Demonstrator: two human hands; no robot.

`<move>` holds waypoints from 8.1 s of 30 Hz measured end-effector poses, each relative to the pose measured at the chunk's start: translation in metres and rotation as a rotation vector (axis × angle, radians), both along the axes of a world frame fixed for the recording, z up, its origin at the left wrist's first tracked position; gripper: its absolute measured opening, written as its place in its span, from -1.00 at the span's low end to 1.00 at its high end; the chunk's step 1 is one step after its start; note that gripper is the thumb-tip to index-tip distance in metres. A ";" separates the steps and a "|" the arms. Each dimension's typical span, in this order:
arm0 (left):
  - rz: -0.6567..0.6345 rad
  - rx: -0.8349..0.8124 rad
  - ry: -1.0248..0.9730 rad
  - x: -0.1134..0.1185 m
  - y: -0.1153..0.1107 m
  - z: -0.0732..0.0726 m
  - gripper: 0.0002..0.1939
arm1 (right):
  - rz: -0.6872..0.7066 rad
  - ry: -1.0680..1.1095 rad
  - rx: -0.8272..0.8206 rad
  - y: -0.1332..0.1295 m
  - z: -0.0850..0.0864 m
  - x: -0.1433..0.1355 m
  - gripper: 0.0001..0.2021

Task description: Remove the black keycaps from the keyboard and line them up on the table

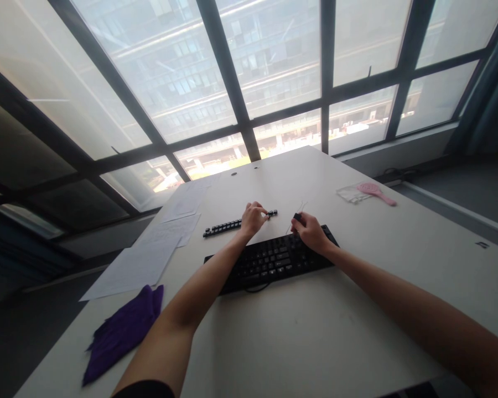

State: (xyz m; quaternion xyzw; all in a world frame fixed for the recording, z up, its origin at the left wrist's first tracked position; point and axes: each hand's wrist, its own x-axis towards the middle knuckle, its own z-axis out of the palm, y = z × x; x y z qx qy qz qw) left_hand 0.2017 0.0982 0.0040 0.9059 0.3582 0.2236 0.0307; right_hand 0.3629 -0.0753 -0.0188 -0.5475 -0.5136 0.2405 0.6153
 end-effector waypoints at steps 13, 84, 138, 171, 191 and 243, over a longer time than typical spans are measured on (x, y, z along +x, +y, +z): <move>-0.222 -0.209 -0.238 0.008 -0.116 -0.003 -0.78 | 0.047 -0.159 0.043 -0.002 0.005 0.015 -0.82; -0.070 -0.226 0.007 0.004 -0.022 -0.014 -0.88 | -0.017 -0.030 -0.066 -0.016 -0.010 0.022 -0.77; -0.282 -0.231 -0.222 0.030 -0.134 -0.012 -0.84 | 0.056 -0.647 0.007 -0.036 0.007 0.028 -0.82; -0.387 -0.195 -0.377 0.031 -0.143 -0.019 -0.75 | -0.106 -0.253 0.001 -0.034 0.000 0.026 -0.82; -0.158 -0.364 -0.412 0.023 -0.070 -0.002 -0.75 | -0.098 -0.124 -0.014 -0.030 -0.002 0.027 -0.79; 0.007 0.052 0.077 0.036 0.005 -0.020 -0.62 | -0.070 -0.164 -0.041 -0.034 0.002 0.027 -0.78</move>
